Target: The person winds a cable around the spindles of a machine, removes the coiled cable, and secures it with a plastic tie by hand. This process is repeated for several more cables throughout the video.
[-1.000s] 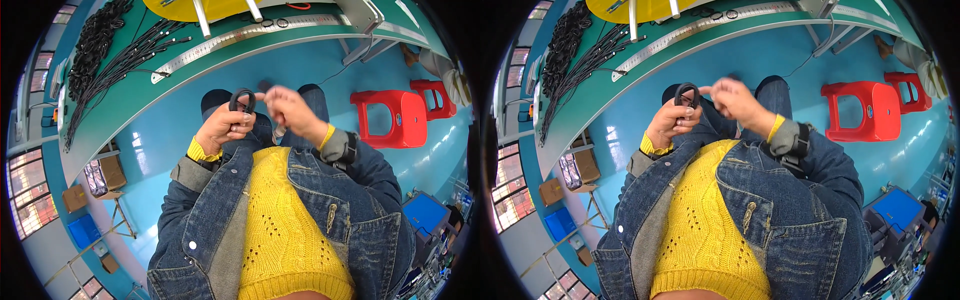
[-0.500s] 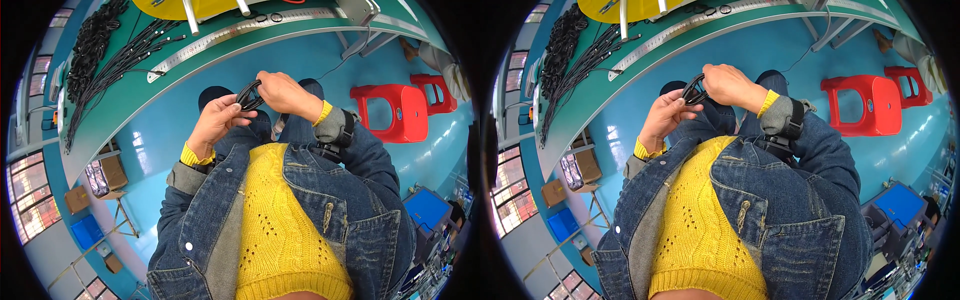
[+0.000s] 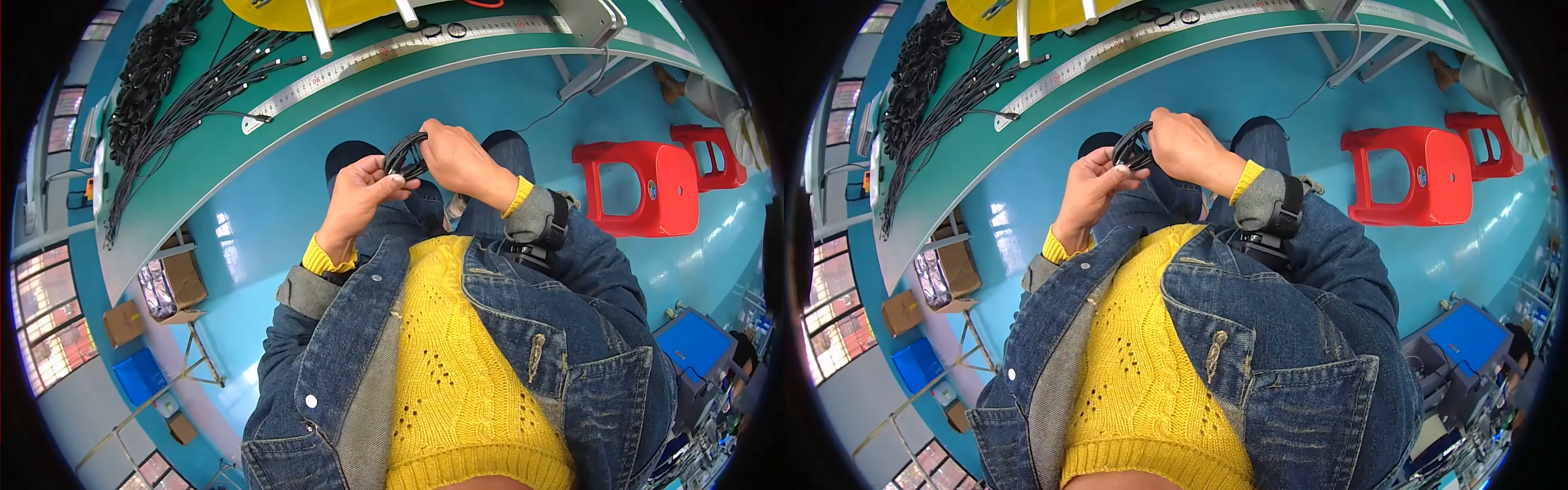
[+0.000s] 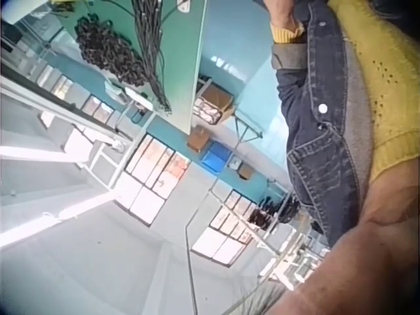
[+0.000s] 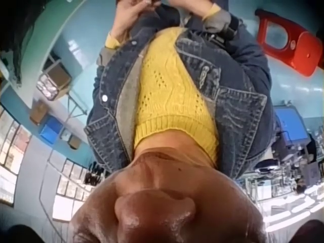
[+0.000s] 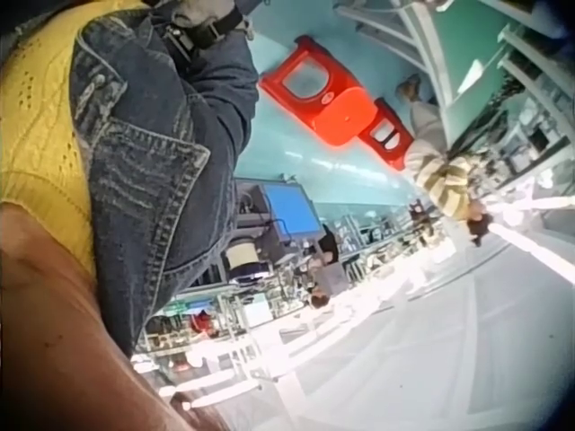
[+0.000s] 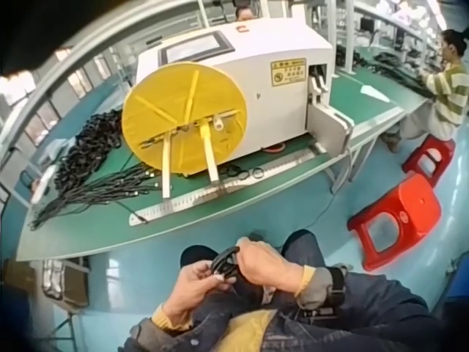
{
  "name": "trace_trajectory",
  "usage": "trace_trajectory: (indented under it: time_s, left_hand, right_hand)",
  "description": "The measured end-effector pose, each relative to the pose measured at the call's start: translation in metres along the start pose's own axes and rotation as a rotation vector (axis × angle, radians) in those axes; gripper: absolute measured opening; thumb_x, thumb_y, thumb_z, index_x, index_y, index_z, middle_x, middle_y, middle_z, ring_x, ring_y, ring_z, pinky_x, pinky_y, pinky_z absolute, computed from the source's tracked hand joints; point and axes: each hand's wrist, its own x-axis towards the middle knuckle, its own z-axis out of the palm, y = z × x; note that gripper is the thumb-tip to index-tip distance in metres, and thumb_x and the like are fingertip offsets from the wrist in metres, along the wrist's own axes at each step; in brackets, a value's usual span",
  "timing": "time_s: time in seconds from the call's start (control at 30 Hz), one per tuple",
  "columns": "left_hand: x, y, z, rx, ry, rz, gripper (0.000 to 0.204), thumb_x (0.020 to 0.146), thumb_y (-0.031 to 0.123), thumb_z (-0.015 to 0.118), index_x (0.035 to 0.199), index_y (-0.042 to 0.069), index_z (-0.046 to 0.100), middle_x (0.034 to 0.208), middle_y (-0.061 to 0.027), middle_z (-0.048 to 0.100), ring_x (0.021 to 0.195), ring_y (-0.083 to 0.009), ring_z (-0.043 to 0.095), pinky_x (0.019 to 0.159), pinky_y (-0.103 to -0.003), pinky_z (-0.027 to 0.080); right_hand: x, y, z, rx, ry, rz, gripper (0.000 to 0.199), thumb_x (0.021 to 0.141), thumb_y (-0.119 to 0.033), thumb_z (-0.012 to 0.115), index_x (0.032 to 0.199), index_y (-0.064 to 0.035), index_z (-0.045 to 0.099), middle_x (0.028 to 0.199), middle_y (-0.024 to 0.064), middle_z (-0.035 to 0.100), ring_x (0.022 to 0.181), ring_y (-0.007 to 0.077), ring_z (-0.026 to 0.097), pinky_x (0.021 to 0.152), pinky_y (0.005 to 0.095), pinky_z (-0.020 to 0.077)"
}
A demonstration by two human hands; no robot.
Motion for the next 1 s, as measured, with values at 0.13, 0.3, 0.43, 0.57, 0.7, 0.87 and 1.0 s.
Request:
trace_trajectory:
  time_s: [0.13,0.3,0.43,0.57,0.7,0.87,1.0]
  left_hand:
    - [-0.002,-0.001,0.001,0.005,0.031,0.035,0.015,0.086,0.006,0.056,0.096,-0.005,0.056,0.082,-0.0087,0.063,0.073,-0.0157,0.065,0.061,-0.021,0.053]
    - [0.006,-0.007,0.004,0.077,0.141,0.078,0.017,0.086,0.006,0.056,0.098,-0.006,0.056,0.083,-0.0093,0.064,0.074,-0.0163,0.065,0.061,-0.021,0.052]
    - [0.005,-0.006,0.001,-0.001,0.09,0.086,0.017,0.086,0.006,0.055,0.098,-0.006,0.057,0.083,-0.0096,0.064,0.073,-0.0161,0.065,0.06,-0.021,0.052]
    - [0.001,-0.003,0.002,-0.153,0.054,0.031,0.016,0.086,0.007,0.055,0.096,-0.005,0.058,0.083,-0.0096,0.064,0.071,-0.0158,0.065,0.06,-0.021,0.052]
    - [0.002,-0.004,-0.005,-0.137,0.079,-0.052,0.015,0.086,0.008,0.056,0.093,-0.005,0.058,0.083,-0.0099,0.064,0.071,-0.0156,0.065,0.059,-0.021,0.052]
    - [0.006,-0.009,-0.002,0.078,0.162,-0.038,0.014,0.085,0.009,0.057,0.089,-0.004,0.058,0.083,-0.0097,0.064,0.07,-0.0146,0.064,0.058,-0.021,0.051]
    - [0.009,-0.01,0.004,0.202,0.191,-0.033,0.014,0.085,0.009,0.058,0.088,-0.005,0.058,0.08,-0.0085,0.064,0.068,-0.013,0.064,0.058,-0.02,0.05]
  right_hand:
    - [-0.001,-0.001,0.003,-0.006,0.03,-0.006,0.013,0.081,-0.008,0.048,0.081,0.0037,0.043,0.065,0.0249,0.055,0.065,0.044,0.053,0.057,0.0506,0.0406]
    - [-0.006,-0.014,0.004,-0.054,0.047,0.061,0.012,0.081,-0.007,0.047,0.084,0.0038,0.044,0.067,0.0248,0.056,0.065,0.0443,0.053,0.058,0.0509,0.0404]
    - [-0.005,-0.007,0.005,-0.068,0.033,0.085,0.013,0.082,-0.007,0.047,0.086,0.0042,0.045,0.067,0.025,0.056,0.065,0.0441,0.053,0.057,0.0509,0.0405]
    - [-0.002,0.005,0.007,-0.012,0.067,-0.019,0.014,0.082,-0.008,0.048,0.087,0.0041,0.044,0.066,0.0249,0.055,0.064,0.0436,0.054,0.056,0.0505,0.0412]
    - [-0.006,0.002,0.009,-0.011,0.049,-0.031,0.014,0.082,-0.009,0.049,0.086,0.0038,0.044,0.065,0.0247,0.055,0.062,0.0436,0.054,0.055,0.0504,0.0414]
    - [-0.01,-0.01,0.01,-0.131,-0.009,0.039,0.014,0.082,-0.009,0.049,0.085,0.0036,0.043,0.064,0.0247,0.055,0.063,0.044,0.053,0.055,0.0508,0.0408]
    - [-0.011,0.001,0.014,-0.101,-0.013,0.06,0.014,0.083,-0.009,0.049,0.085,0.0034,0.043,0.064,0.0247,0.055,0.062,0.0442,0.053,0.055,0.0508,0.0406]
